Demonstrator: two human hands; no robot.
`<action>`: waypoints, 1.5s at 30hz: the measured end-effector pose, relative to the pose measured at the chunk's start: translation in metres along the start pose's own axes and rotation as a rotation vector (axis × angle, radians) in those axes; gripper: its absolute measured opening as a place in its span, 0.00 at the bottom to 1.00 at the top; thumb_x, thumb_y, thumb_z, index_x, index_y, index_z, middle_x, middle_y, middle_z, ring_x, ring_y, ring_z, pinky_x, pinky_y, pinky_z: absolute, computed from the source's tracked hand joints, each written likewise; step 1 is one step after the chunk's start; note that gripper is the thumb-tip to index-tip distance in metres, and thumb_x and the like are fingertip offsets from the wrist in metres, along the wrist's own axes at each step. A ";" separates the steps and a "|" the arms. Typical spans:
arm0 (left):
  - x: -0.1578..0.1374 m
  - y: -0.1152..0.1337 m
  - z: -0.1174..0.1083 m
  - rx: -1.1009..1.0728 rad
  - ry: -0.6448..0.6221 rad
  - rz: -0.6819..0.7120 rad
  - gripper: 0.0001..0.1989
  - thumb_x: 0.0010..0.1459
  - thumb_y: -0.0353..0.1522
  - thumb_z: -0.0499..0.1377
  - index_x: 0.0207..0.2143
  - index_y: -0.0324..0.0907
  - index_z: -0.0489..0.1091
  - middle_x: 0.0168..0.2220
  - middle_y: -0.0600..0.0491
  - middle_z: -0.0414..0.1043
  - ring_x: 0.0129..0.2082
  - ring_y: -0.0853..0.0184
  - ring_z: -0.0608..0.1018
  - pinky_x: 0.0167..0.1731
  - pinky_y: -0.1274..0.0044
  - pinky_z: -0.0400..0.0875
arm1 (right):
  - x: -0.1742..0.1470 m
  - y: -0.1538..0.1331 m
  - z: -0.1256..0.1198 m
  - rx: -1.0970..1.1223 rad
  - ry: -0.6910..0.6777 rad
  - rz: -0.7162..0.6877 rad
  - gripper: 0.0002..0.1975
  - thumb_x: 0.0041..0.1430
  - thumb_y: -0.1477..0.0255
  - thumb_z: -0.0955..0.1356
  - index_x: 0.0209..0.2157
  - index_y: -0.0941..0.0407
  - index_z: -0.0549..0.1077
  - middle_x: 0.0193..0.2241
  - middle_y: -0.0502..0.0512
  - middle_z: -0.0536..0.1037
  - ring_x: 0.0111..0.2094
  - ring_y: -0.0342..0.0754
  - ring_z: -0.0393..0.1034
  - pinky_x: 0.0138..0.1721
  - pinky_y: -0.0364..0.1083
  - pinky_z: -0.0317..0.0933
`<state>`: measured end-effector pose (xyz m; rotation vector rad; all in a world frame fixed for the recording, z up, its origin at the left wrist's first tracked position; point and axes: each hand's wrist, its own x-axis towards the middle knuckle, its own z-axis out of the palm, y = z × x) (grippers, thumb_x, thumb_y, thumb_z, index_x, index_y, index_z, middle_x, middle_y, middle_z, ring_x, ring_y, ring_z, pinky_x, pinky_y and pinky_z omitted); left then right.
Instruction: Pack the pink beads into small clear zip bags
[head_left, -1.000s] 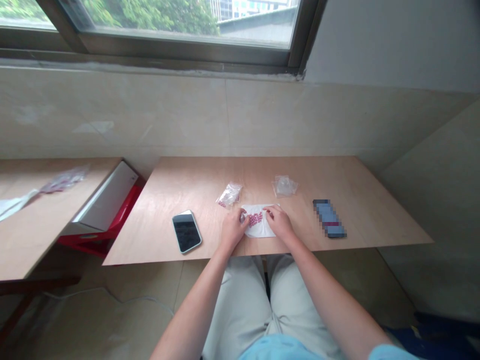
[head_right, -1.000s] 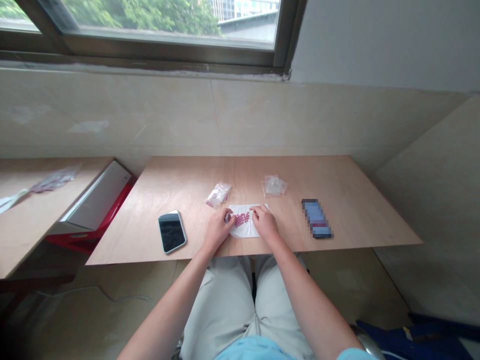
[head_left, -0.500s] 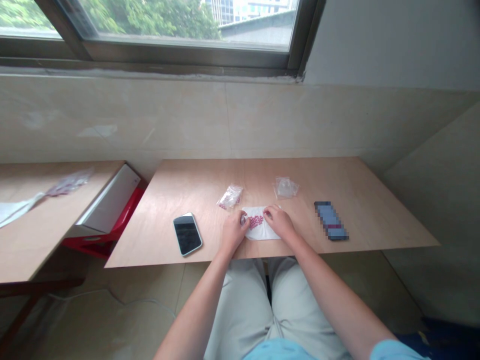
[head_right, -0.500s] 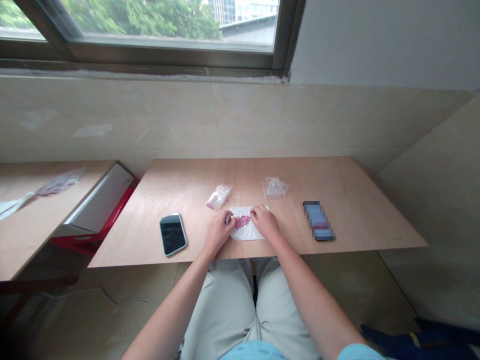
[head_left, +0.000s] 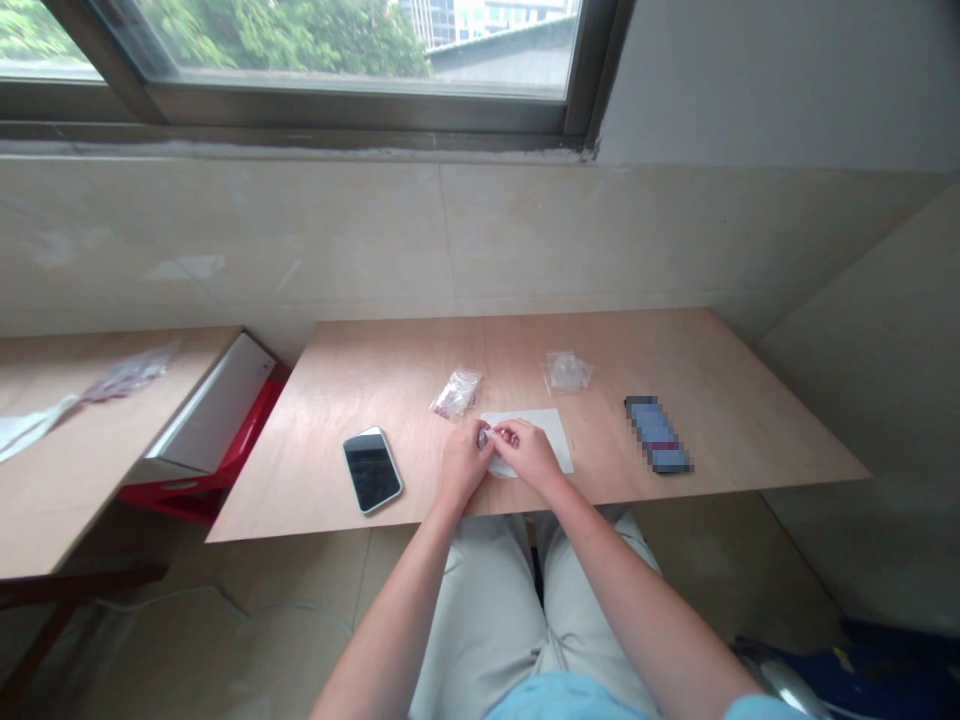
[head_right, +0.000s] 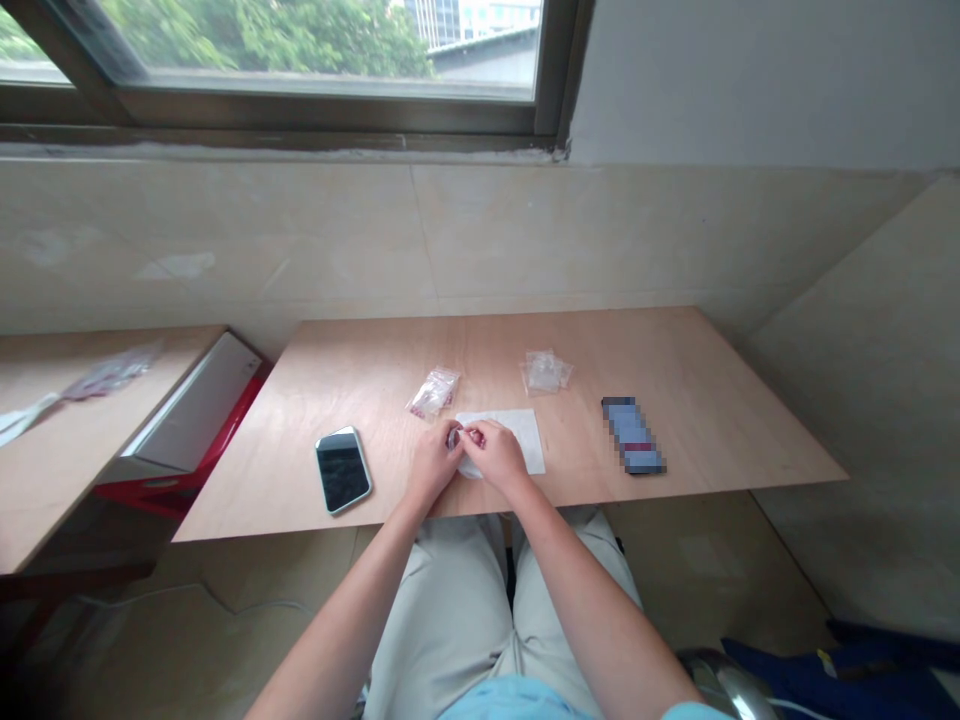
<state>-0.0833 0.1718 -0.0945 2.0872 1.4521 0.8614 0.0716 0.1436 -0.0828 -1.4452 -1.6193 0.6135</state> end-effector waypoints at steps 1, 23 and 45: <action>0.000 0.000 0.000 0.002 0.006 -0.001 0.06 0.62 0.34 0.58 0.41 0.44 0.71 0.37 0.50 0.75 0.37 0.62 0.76 0.38 0.73 0.66 | -0.001 0.004 -0.004 -0.029 0.037 0.025 0.08 0.62 0.70 0.67 0.39 0.53 0.79 0.38 0.55 0.82 0.37 0.49 0.75 0.42 0.46 0.67; -0.001 0.000 -0.001 0.005 0.026 0.016 0.06 0.63 0.35 0.58 0.40 0.43 0.71 0.38 0.50 0.75 0.37 0.64 0.76 0.36 0.75 0.65 | 0.001 0.048 -0.030 -0.272 -0.030 0.014 0.06 0.61 0.75 0.68 0.36 0.54 0.78 0.38 0.56 0.79 0.39 0.48 0.74 0.44 0.46 0.66; -0.001 -0.001 -0.001 -0.007 0.007 0.019 0.07 0.62 0.34 0.60 0.41 0.43 0.71 0.35 0.51 0.75 0.35 0.64 0.75 0.35 0.75 0.64 | 0.012 0.059 -0.025 -0.065 -0.002 0.002 0.10 0.62 0.74 0.66 0.40 0.56 0.80 0.38 0.57 0.80 0.37 0.49 0.74 0.42 0.46 0.67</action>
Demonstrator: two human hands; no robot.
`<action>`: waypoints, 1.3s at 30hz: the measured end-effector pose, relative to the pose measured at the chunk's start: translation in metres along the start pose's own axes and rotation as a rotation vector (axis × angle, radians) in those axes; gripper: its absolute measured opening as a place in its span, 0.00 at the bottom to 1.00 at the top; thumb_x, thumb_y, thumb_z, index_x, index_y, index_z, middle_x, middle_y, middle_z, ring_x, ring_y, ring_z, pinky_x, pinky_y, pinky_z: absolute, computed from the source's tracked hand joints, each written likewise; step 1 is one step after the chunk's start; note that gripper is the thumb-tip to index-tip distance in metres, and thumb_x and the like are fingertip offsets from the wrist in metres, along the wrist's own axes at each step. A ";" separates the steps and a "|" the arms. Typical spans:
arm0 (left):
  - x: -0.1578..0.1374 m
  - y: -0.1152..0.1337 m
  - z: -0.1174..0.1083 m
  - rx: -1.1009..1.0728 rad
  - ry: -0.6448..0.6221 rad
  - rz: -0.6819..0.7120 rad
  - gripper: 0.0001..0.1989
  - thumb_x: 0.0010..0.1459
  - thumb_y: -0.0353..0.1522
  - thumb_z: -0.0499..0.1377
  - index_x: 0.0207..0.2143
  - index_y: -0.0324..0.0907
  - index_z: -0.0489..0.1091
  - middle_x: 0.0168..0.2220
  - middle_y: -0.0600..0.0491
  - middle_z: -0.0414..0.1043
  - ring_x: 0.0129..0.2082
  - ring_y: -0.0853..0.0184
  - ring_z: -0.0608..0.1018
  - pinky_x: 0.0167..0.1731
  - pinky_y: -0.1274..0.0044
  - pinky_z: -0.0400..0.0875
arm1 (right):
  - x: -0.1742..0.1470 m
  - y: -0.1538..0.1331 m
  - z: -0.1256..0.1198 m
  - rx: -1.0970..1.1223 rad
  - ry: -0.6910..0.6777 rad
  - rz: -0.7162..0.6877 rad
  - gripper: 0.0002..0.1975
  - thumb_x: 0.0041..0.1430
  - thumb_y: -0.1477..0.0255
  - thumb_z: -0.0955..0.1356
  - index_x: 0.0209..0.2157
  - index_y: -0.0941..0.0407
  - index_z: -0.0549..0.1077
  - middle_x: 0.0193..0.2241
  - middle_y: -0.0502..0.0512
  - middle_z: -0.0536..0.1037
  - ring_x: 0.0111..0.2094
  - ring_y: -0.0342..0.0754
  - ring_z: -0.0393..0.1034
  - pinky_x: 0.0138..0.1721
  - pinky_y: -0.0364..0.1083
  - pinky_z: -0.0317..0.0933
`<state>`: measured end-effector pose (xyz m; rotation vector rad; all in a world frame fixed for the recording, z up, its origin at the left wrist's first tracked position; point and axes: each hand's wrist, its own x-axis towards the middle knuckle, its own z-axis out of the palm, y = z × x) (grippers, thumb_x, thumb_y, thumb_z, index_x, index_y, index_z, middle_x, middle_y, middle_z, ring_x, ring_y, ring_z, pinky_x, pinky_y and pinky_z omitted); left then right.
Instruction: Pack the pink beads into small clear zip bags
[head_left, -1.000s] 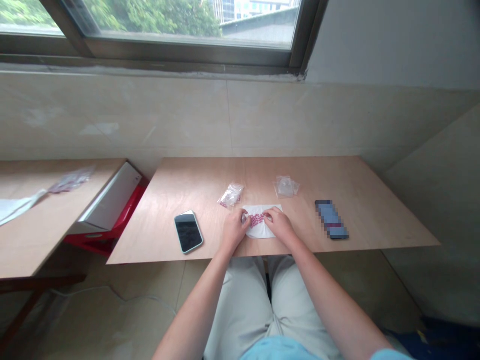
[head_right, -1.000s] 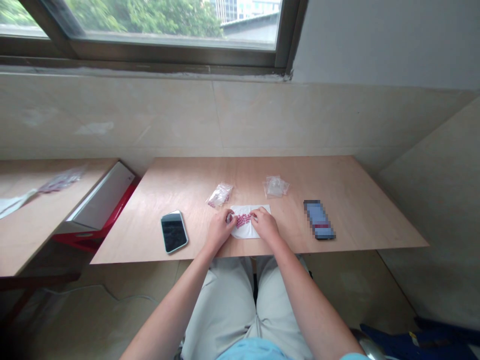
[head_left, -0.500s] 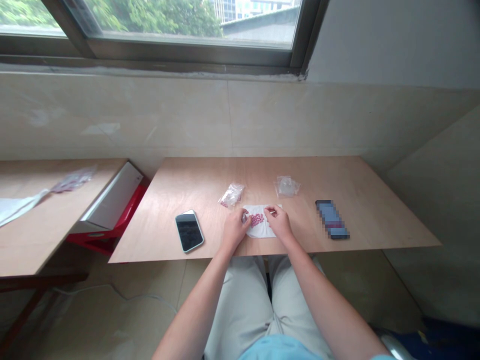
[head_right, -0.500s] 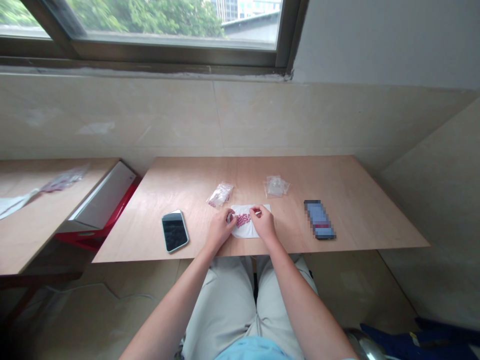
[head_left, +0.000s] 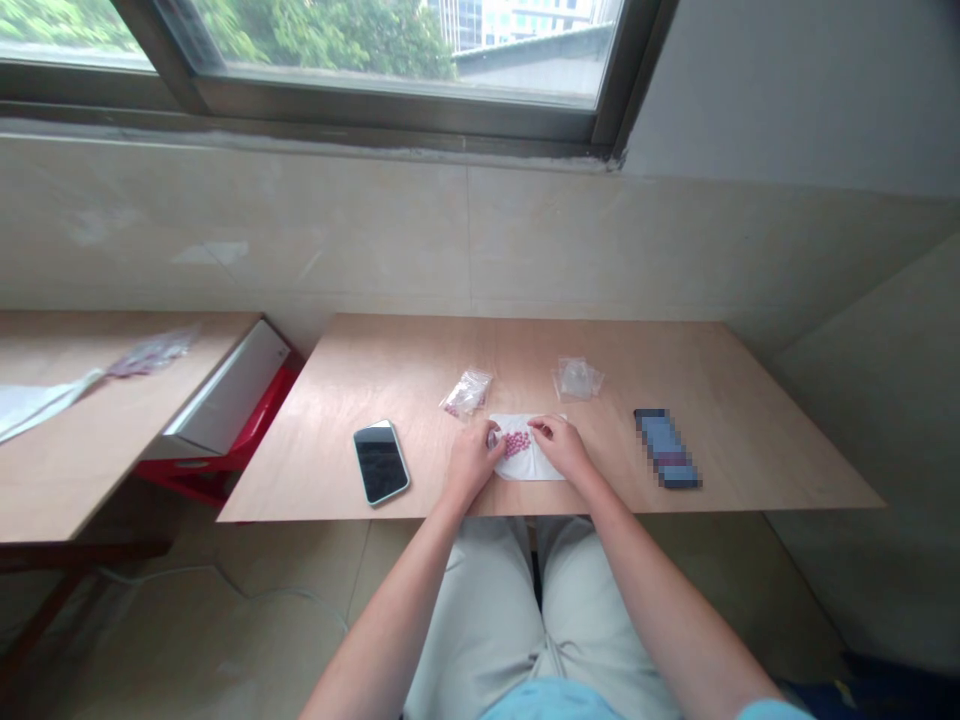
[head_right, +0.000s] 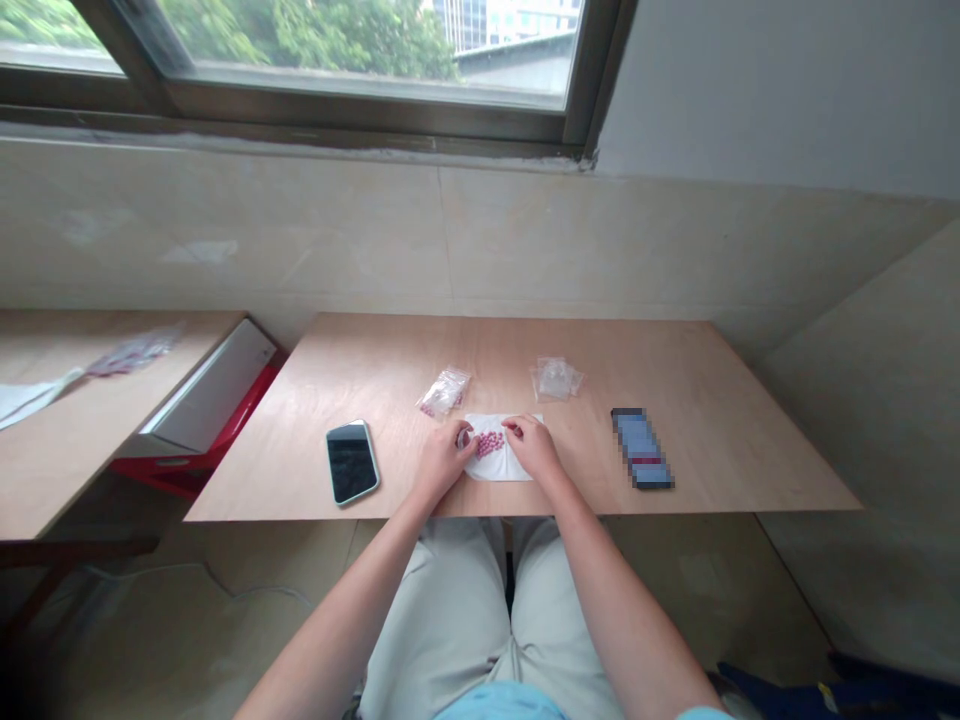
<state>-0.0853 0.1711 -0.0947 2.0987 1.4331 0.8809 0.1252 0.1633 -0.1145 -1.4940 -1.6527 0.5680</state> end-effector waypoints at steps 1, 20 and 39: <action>0.000 0.000 0.000 -0.003 0.003 0.001 0.06 0.62 0.34 0.60 0.40 0.43 0.71 0.35 0.51 0.75 0.35 0.64 0.75 0.35 0.75 0.64 | 0.000 0.003 -0.001 0.003 -0.028 -0.011 0.11 0.61 0.75 0.66 0.40 0.56 0.80 0.38 0.56 0.80 0.37 0.48 0.74 0.42 0.45 0.67; -0.001 -0.003 0.002 0.028 0.018 0.007 0.06 0.62 0.36 0.60 0.40 0.43 0.71 0.34 0.52 0.74 0.34 0.64 0.74 0.35 0.75 0.63 | 0.000 0.009 -0.002 -0.027 -0.099 -0.029 0.14 0.56 0.81 0.67 0.42 0.55 0.79 0.41 0.55 0.78 0.40 0.47 0.73 0.44 0.45 0.66; -0.001 0.001 -0.003 0.006 0.001 0.005 0.07 0.62 0.35 0.59 0.40 0.43 0.71 0.35 0.51 0.74 0.34 0.64 0.74 0.35 0.75 0.63 | 0.002 -0.020 -0.002 0.115 0.015 0.111 0.08 0.61 0.68 0.66 0.35 0.56 0.76 0.35 0.55 0.79 0.33 0.48 0.73 0.39 0.46 0.67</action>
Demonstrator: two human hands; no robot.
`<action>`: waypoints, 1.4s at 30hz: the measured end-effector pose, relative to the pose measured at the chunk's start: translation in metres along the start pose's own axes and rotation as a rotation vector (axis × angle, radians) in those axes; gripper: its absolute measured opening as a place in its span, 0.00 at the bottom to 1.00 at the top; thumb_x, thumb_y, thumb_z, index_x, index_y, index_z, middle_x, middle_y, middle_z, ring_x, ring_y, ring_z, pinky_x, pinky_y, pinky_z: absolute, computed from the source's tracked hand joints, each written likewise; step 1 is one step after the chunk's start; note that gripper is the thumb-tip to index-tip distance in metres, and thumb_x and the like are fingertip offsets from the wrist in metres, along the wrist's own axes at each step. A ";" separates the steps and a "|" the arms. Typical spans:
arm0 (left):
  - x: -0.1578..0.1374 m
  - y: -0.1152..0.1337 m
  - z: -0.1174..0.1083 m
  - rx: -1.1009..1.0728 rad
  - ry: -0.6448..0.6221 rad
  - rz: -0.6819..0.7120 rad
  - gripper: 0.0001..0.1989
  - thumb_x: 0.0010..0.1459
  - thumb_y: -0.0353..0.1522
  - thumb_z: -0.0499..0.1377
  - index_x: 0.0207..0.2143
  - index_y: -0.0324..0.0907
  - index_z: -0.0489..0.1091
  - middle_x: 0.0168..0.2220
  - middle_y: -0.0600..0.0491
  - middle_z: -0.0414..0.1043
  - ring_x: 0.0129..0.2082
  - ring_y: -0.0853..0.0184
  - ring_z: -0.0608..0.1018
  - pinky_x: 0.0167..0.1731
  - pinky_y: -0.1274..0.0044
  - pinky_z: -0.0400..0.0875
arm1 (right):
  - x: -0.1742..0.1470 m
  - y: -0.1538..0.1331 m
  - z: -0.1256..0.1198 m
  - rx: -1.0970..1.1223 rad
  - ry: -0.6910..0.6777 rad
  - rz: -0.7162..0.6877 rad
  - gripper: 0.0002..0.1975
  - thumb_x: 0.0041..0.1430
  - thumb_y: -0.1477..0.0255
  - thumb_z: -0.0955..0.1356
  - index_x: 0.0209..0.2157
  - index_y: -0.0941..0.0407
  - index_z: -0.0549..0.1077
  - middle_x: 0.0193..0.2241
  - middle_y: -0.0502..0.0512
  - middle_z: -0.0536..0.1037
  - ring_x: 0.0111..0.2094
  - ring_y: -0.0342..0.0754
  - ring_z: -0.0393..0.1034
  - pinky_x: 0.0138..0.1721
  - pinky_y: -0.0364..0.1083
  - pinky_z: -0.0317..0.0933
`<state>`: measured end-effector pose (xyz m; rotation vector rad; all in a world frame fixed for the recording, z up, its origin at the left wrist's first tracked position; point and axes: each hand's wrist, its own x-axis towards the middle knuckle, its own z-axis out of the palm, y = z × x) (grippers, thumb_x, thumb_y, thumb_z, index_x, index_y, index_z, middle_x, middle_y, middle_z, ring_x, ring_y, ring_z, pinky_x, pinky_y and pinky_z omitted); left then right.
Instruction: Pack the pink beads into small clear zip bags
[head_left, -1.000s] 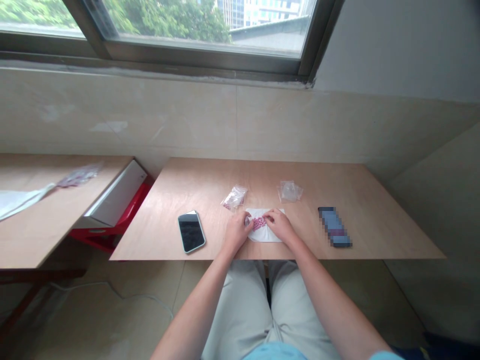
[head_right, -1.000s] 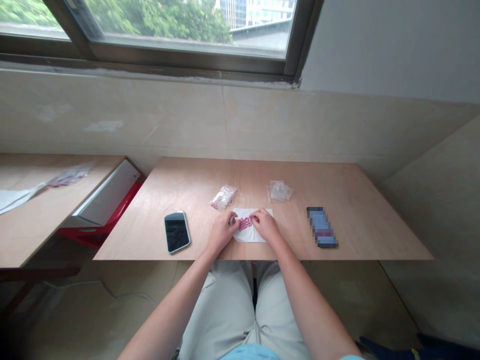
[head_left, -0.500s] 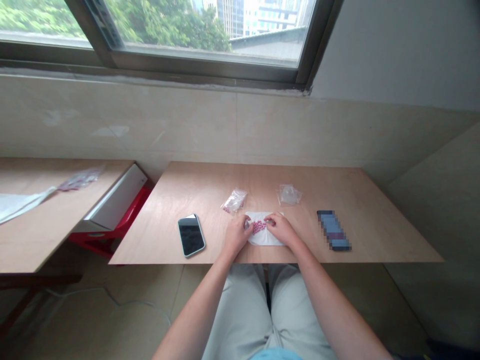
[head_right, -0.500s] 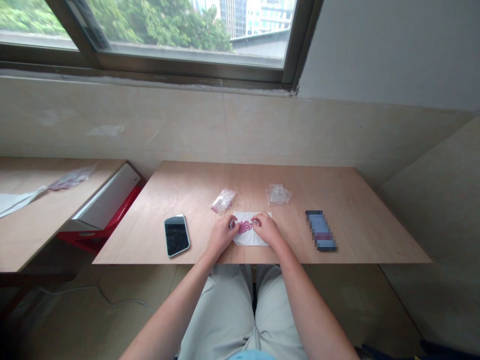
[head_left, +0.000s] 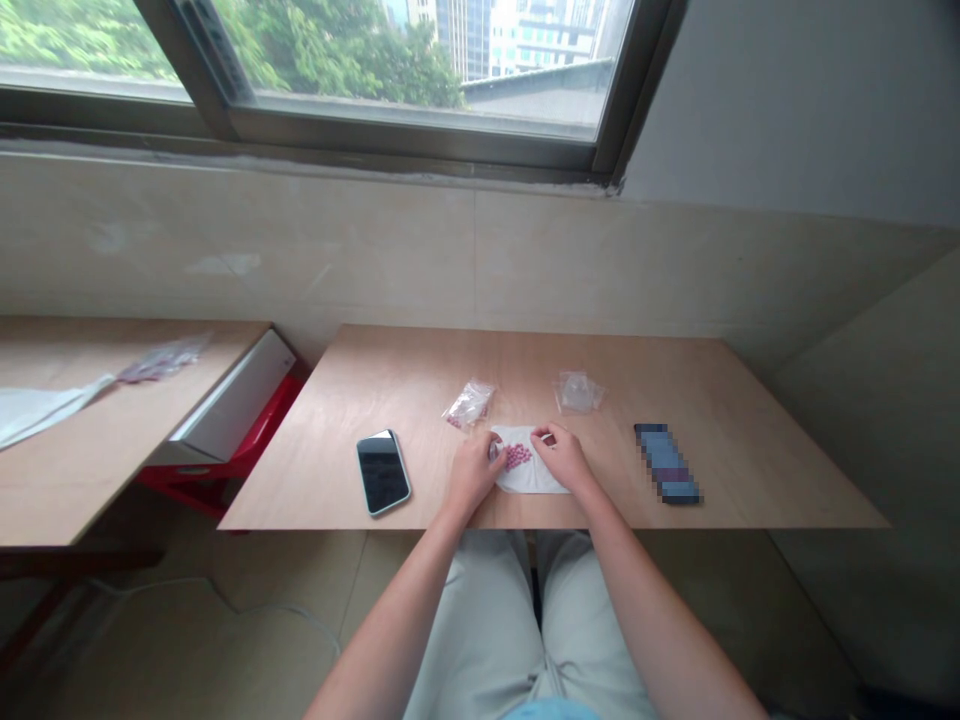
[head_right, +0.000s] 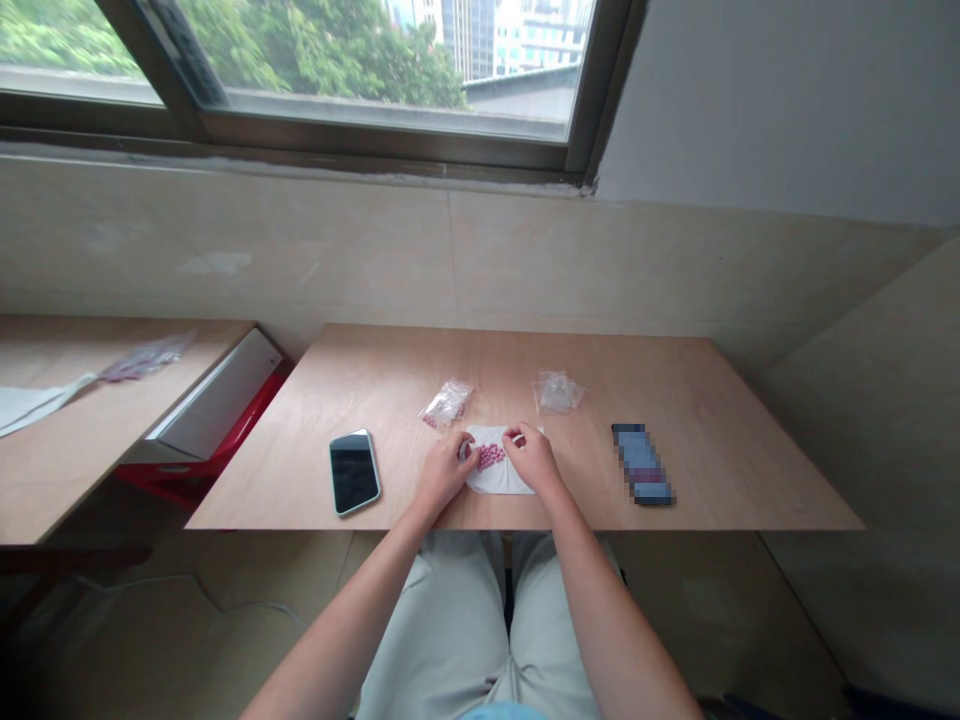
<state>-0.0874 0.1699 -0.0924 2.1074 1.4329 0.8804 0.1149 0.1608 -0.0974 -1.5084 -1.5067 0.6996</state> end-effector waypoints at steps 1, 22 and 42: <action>0.000 0.000 0.000 0.000 0.001 0.001 0.07 0.62 0.35 0.59 0.40 0.43 0.71 0.35 0.51 0.74 0.34 0.64 0.74 0.34 0.75 0.63 | 0.000 -0.005 0.005 0.012 -0.003 0.007 0.10 0.62 0.67 0.65 0.36 0.56 0.76 0.34 0.55 0.80 0.33 0.48 0.73 0.38 0.46 0.67; 0.005 0.005 -0.009 -0.230 0.040 -0.117 0.09 0.63 0.38 0.57 0.37 0.42 0.71 0.32 0.53 0.74 0.32 0.67 0.74 0.36 0.76 0.66 | -0.077 -0.015 -0.064 0.111 -0.203 0.145 0.13 0.64 0.62 0.67 0.39 0.56 0.78 0.34 0.55 0.80 0.32 0.49 0.73 0.34 0.46 0.65; -0.059 0.127 -0.041 -0.961 -0.500 -0.350 0.20 0.66 0.45 0.54 0.48 0.45 0.78 0.63 0.46 0.65 0.58 0.52 0.72 0.49 0.67 0.73 | -0.116 -0.050 -0.092 0.513 -0.442 0.151 0.15 0.65 0.59 0.68 0.44 0.54 0.79 0.44 0.57 0.80 0.42 0.52 0.75 0.40 0.47 0.68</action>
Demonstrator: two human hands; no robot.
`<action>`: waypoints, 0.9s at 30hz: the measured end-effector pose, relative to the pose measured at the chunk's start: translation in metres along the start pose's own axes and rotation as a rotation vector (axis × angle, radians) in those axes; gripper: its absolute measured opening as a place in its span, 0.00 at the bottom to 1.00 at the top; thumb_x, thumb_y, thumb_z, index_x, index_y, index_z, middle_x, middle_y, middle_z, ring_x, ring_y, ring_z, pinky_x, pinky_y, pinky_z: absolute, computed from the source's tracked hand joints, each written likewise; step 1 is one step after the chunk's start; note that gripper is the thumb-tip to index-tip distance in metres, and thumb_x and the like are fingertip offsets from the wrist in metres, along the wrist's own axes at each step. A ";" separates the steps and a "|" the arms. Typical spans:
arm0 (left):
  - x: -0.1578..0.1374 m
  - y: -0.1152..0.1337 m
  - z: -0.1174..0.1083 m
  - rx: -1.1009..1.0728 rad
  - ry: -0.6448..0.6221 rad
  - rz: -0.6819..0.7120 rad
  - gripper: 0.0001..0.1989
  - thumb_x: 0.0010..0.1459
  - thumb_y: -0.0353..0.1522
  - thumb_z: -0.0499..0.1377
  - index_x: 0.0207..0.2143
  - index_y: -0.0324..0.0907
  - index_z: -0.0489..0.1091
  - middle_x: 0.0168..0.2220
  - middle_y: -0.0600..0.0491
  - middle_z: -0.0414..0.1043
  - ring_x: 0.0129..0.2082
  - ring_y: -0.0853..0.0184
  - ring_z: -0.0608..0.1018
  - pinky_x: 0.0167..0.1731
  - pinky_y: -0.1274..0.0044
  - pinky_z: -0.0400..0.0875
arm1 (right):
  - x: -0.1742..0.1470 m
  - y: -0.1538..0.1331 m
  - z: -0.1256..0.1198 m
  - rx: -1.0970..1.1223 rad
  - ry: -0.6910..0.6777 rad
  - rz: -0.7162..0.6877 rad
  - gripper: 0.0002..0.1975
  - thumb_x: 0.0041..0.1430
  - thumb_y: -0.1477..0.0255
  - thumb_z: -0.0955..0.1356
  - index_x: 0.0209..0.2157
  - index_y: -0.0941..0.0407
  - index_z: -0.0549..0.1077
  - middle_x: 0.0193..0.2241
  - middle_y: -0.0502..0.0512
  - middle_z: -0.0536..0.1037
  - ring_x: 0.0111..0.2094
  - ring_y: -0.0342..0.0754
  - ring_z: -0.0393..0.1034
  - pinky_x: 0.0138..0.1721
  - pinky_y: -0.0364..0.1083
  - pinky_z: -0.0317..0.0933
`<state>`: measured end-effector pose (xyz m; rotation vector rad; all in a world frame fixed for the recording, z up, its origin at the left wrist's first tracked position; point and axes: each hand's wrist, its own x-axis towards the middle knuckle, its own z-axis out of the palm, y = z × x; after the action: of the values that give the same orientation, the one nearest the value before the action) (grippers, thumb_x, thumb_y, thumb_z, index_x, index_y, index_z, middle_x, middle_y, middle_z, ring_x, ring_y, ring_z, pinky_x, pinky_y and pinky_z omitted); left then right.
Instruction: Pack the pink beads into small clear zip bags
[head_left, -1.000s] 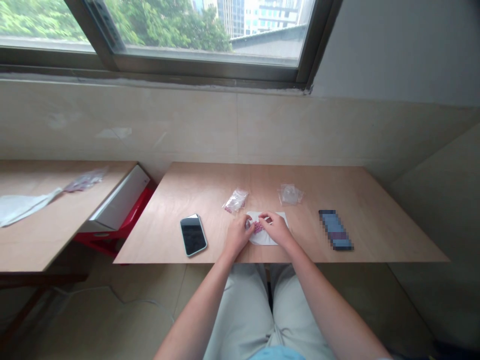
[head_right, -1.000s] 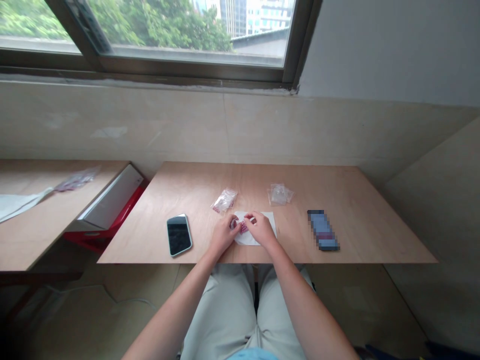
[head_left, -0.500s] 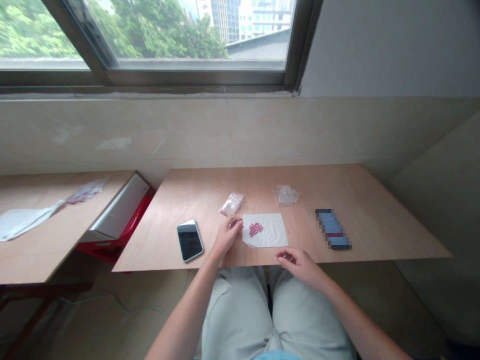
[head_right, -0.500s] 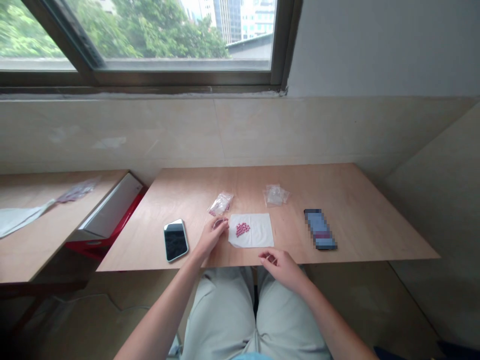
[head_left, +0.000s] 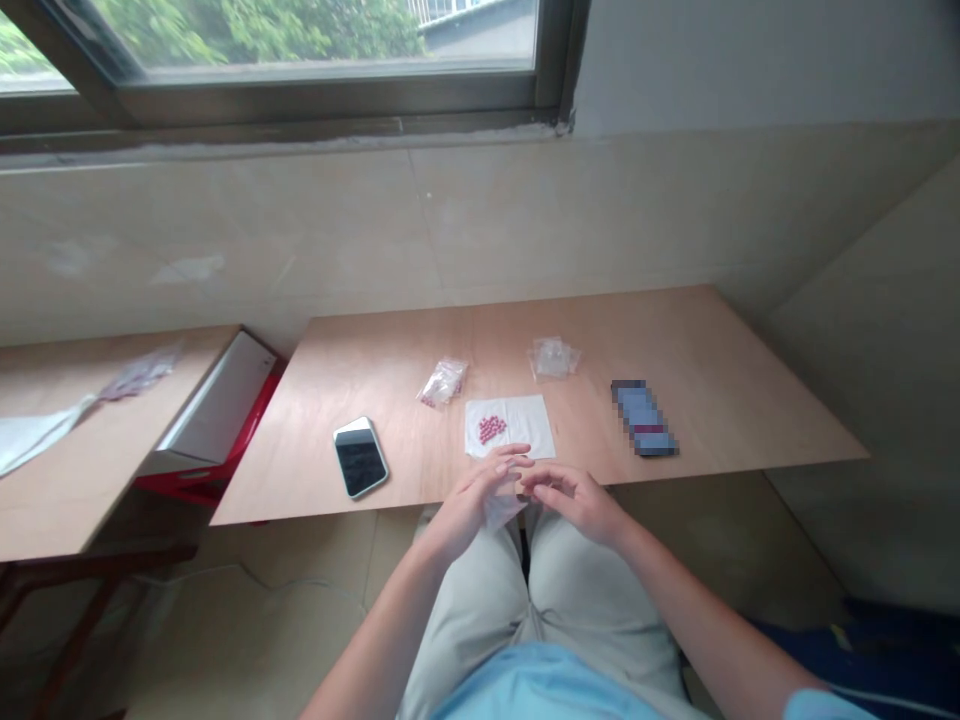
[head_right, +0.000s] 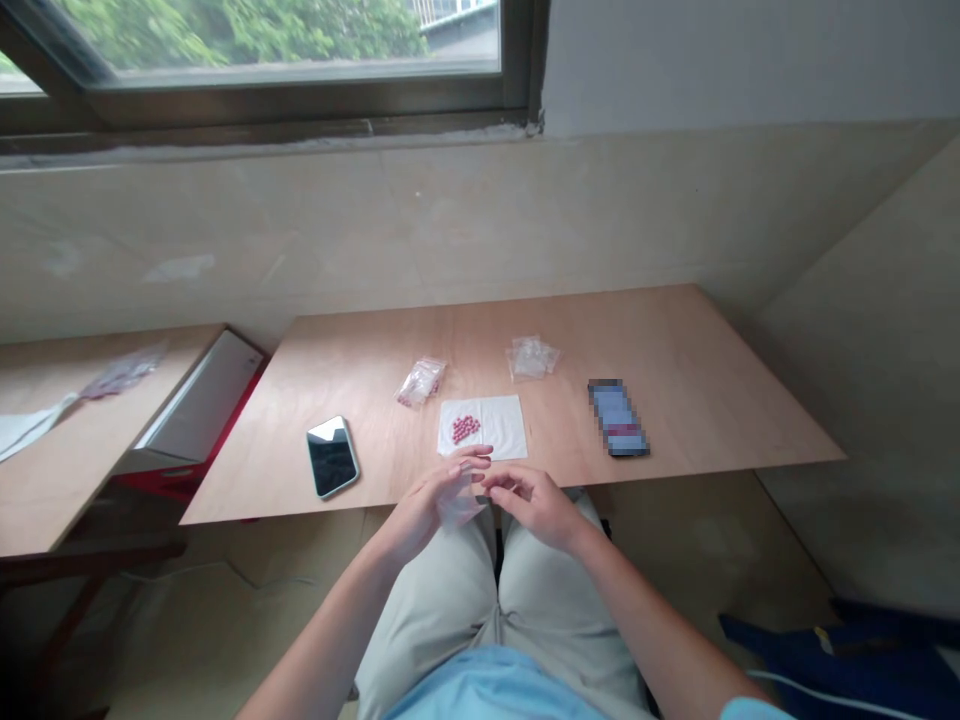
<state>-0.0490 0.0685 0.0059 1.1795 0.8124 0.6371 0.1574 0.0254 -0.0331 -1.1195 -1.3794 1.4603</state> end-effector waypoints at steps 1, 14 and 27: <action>-0.001 -0.005 0.004 -0.052 -0.012 -0.029 0.21 0.66 0.46 0.53 0.50 0.45 0.76 0.64 0.46 0.64 0.59 0.50 0.72 0.49 0.66 0.73 | -0.001 -0.003 0.001 0.056 -0.050 0.007 0.16 0.65 0.58 0.68 0.46 0.53 0.79 0.45 0.57 0.80 0.43 0.52 0.75 0.41 0.47 0.68; 0.006 -0.032 0.006 -0.436 0.013 -0.115 0.25 0.68 0.49 0.49 0.56 0.45 0.72 0.62 0.44 0.67 0.61 0.47 0.70 0.46 0.61 0.75 | 0.004 0.017 0.020 0.244 -0.065 0.131 0.17 0.60 0.56 0.72 0.42 0.56 0.79 0.31 0.54 0.82 0.32 0.49 0.77 0.33 0.46 0.67; 0.009 -0.033 -0.013 -0.094 0.220 0.010 0.23 0.66 0.48 0.55 0.49 0.40 0.77 0.50 0.43 0.77 0.47 0.56 0.78 0.48 0.67 0.72 | 0.007 0.025 0.029 0.239 0.040 0.128 0.16 0.61 0.56 0.72 0.37 0.56 0.79 0.30 0.53 0.81 0.29 0.46 0.74 0.32 0.45 0.67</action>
<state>-0.0546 0.0739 -0.0296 1.0405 0.9508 0.8147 0.1279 0.0223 -0.0581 -1.0921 -1.0892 1.6366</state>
